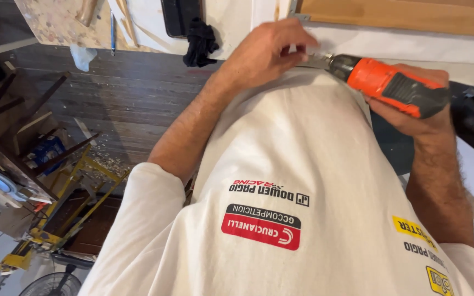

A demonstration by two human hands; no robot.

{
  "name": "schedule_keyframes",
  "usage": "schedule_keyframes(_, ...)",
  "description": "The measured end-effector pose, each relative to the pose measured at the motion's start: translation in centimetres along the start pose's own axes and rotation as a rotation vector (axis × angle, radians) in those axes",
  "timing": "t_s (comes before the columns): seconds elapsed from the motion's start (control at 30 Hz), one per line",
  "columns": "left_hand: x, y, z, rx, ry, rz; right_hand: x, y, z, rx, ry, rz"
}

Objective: Securing metal L-brackets onto a wooden frame using a power drill and screws.

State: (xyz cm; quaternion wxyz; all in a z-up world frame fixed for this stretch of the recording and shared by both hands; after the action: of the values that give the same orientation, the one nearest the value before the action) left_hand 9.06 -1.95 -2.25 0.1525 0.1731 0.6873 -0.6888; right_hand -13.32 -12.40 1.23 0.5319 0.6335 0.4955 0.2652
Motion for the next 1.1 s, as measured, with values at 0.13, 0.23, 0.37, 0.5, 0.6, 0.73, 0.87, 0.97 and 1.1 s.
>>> schedule_keyframes(0.13, -1.7, 2.7, -0.2, -0.101, 0.004, -0.03, -0.2, -2.6, -1.8, -0.027, -0.103, -0.056)
schedule_keyframes(0.23, -2.4, 4.7, -0.4, -0.221, -0.035, -0.037, -0.5, -5.7, -4.0, -0.068, -0.176, -0.203)
schedule_keyframes(0.37, -3.4, 5.4, -0.3, -0.228, -0.109, 0.057, 0.6, -3.4, -3.6, -0.211, -0.251, -0.151)
schedule_keyframes(0.5, -2.4, 7.0, -0.8, -0.157, -0.157, 0.233, 1.5, -3.7, -3.7, -0.065, -0.354, -0.067)
schedule_keyframes(0.6, -0.8, 8.3, -0.8, -0.182, -0.139, 0.31, 2.1, -4.2, -4.8, -0.227, -0.368, -0.344)
schedule_keyframes(0.73, -1.3, 7.6, -0.2, -0.359, -0.108, 0.194, 2.5, -4.6, -3.7, 0.057, -0.43, 0.056)
schedule_keyframes(0.87, -0.9, 5.7, 0.3, -0.205, -0.114, 0.253, 5.1, -1.7, -4.8, -0.545, -0.299, -0.823)
schedule_keyframes(0.97, -0.7, 3.5, 0.5, -0.002, -0.15, 0.395, 5.1, -2.0, -5.0, -0.496, -0.304, -0.72)
schedule_keyframes(1.1, -1.4, 1.1, 1.2, 0.151, -0.214, 0.418, 3.8, -3.7, -4.9, -0.311, -0.36, -0.314)
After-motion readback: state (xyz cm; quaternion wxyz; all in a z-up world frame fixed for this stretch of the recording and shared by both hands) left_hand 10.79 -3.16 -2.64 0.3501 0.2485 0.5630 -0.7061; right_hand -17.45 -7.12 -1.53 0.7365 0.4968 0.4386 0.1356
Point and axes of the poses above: each hand's wrist, its own z-axis towards the middle knuckle, its own x-axis out of the palm, y = z × x, the point moved 8 cm from there along z, towards the middle knuckle, and after that the axes turned 10 degrees about z, right-handed, at the moved point
